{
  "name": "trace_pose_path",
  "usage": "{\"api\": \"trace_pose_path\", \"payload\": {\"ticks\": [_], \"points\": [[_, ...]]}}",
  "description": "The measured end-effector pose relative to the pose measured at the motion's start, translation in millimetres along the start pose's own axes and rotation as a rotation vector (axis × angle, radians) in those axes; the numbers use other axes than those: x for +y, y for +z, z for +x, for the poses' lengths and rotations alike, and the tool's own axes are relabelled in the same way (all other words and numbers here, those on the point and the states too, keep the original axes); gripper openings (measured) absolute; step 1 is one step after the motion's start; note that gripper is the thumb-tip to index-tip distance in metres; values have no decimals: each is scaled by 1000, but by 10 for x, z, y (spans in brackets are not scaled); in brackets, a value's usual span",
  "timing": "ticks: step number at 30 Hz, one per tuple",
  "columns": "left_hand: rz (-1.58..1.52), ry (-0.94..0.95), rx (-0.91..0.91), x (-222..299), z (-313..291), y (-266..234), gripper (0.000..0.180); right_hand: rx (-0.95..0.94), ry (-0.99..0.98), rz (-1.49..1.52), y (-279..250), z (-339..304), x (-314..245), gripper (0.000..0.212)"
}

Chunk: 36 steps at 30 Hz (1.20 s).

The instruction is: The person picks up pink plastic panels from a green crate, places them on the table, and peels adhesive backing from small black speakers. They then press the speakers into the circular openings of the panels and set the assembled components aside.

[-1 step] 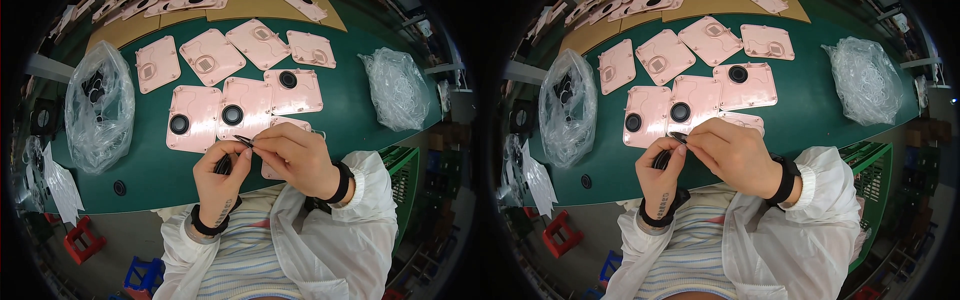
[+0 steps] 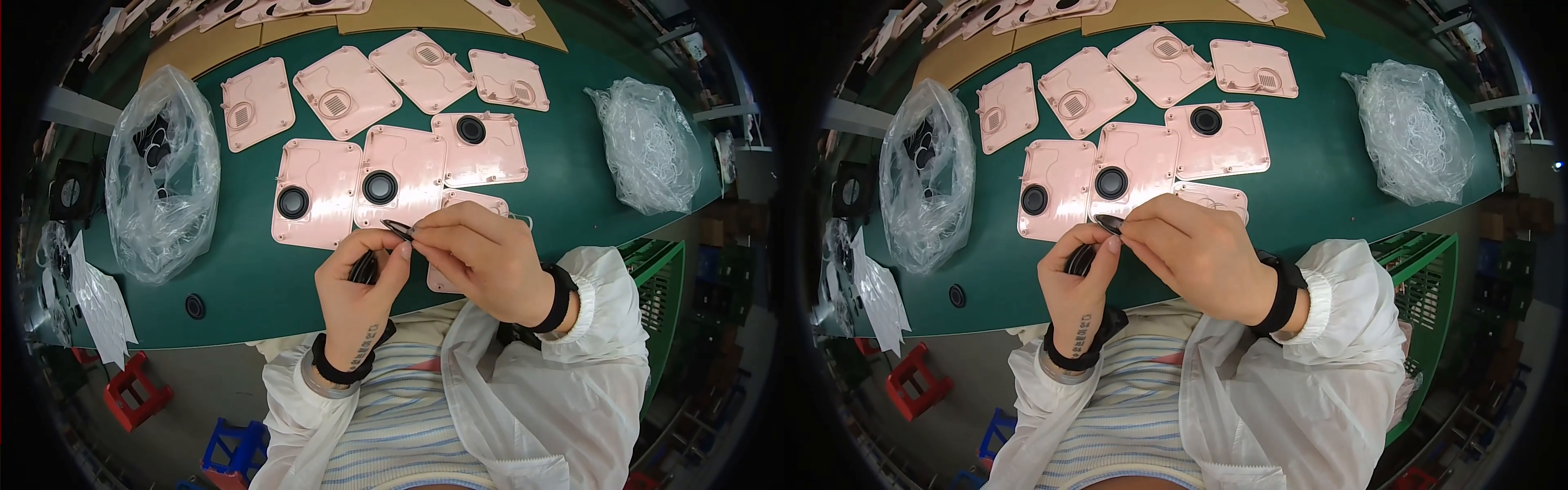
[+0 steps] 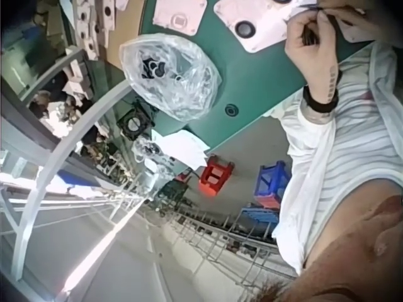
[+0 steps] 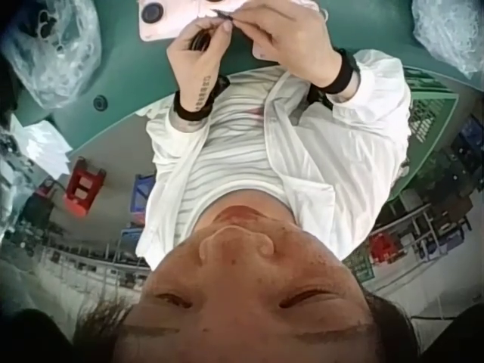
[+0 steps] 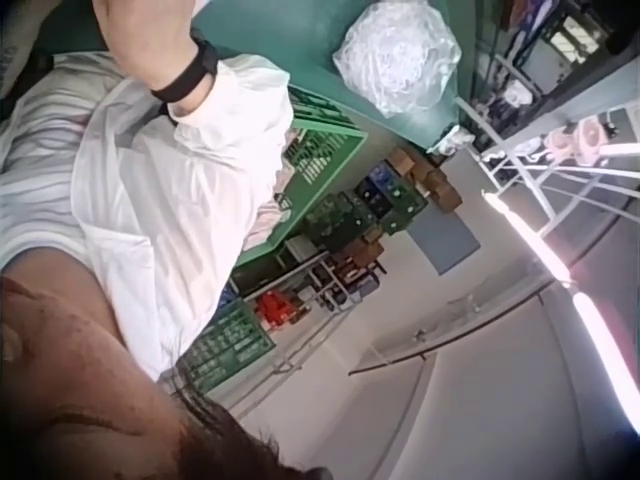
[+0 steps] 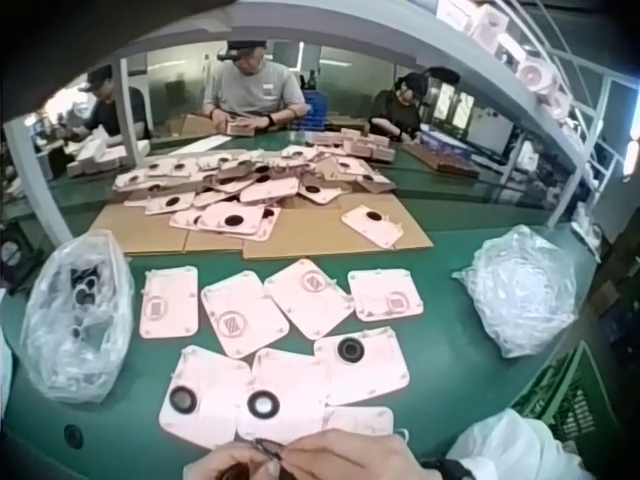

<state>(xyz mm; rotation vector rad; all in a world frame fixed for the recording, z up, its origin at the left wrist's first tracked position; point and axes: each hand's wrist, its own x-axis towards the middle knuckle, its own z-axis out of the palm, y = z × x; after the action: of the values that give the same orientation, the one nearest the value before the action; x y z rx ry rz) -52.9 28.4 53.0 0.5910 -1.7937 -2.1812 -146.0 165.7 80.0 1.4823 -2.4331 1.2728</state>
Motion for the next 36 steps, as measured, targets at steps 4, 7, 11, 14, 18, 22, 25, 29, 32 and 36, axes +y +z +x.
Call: {"api": "trace_pose_path", "payload": {"ticks": [4,7,11,14,18,22,25,29,32,36], "points": [[-45,-65,7,-13,12,-2,4,-13,-34,-88,24,-9,-19,19],[-63,-78,21,-30,23,-2,4,-24,-13,-58,20,10,-21,19],[-69,-74,20,-63,27,-12,5,-23,-8,-37,36,6,-1,19],[-54,-90,13,-60,30,-16,5,-28,6,-24,49,-1,4,18],[-33,-90,10,-91,29,-32,5,-43,38,-4,62,-3,1,16],[22,9,26,-157,29,-16,5,-45,49,-4,62,1,21,16],[72,88,23,-161,39,-13,6,-45,74,-1,61,2,54,16],[106,126,3,-174,47,-11,6,11,54,15,71,14,64,16],[67,73,3,-194,45,-8,6,-89,285,131,13,36,47,19],[28,0,13,-185,43,-8,6,-48,316,154,21,53,26,19]]}}
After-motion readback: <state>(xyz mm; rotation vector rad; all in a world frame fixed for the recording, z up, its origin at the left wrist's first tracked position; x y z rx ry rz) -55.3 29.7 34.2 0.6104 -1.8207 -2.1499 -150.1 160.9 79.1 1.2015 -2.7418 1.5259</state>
